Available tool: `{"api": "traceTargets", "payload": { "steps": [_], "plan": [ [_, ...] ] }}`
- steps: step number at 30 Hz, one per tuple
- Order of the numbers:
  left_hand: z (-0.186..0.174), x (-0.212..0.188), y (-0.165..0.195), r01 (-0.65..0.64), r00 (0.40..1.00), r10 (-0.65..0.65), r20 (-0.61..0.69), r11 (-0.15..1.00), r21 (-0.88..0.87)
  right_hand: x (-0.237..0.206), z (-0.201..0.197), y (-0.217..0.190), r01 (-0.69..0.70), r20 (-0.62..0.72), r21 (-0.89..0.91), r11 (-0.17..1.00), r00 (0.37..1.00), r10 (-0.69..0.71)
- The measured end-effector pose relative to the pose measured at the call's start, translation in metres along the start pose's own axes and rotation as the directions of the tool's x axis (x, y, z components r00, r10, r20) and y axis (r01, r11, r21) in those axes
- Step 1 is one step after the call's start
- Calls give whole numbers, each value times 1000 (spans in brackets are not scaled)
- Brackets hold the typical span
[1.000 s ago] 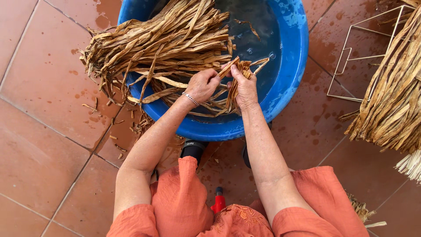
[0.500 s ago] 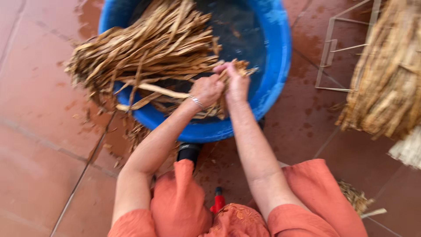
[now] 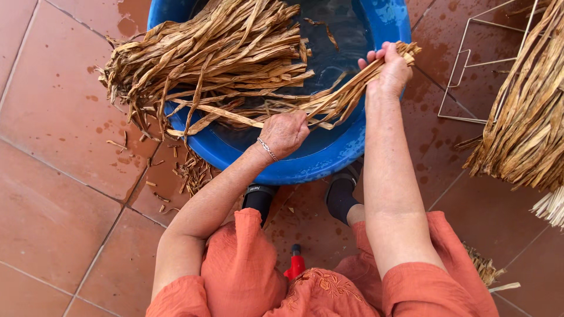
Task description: The person sits on a tiled floor and repeatedly submerges bundles of dried plant material in a blue basin of water. They separate individual strands by hand, soak them, and place the processed strands into a nearby wire rack.
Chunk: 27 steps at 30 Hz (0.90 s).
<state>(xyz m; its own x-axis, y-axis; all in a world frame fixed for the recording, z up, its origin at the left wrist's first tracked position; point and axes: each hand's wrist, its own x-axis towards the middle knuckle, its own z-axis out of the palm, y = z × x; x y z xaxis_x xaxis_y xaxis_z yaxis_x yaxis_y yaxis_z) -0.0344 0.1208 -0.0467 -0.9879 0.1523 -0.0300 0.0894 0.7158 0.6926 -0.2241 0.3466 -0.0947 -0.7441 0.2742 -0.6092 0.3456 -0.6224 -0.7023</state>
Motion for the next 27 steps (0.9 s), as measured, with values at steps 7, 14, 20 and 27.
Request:
{"api": "traceTargets", "payload": {
  "steps": [7,14,20,27],
  "plan": [
    [-8,-39,-11,-18,999,18,49,1000,9,48,-28,-50,98,-151,17,995,984,-94],
    [-23,-68,-30,-23,997,22,77,1000,4,53,-48,-90,269,-235,-100,958,929,-286],
    [-38,-83,-52,-32,996,27,85,998,62,68,-60,-123,307,-293,-84,948,902,-318],
    [-49,-99,-93,75,979,-127,159,952,296,94,-88,-176,314,-145,-38,949,938,-316]
  ]
}}
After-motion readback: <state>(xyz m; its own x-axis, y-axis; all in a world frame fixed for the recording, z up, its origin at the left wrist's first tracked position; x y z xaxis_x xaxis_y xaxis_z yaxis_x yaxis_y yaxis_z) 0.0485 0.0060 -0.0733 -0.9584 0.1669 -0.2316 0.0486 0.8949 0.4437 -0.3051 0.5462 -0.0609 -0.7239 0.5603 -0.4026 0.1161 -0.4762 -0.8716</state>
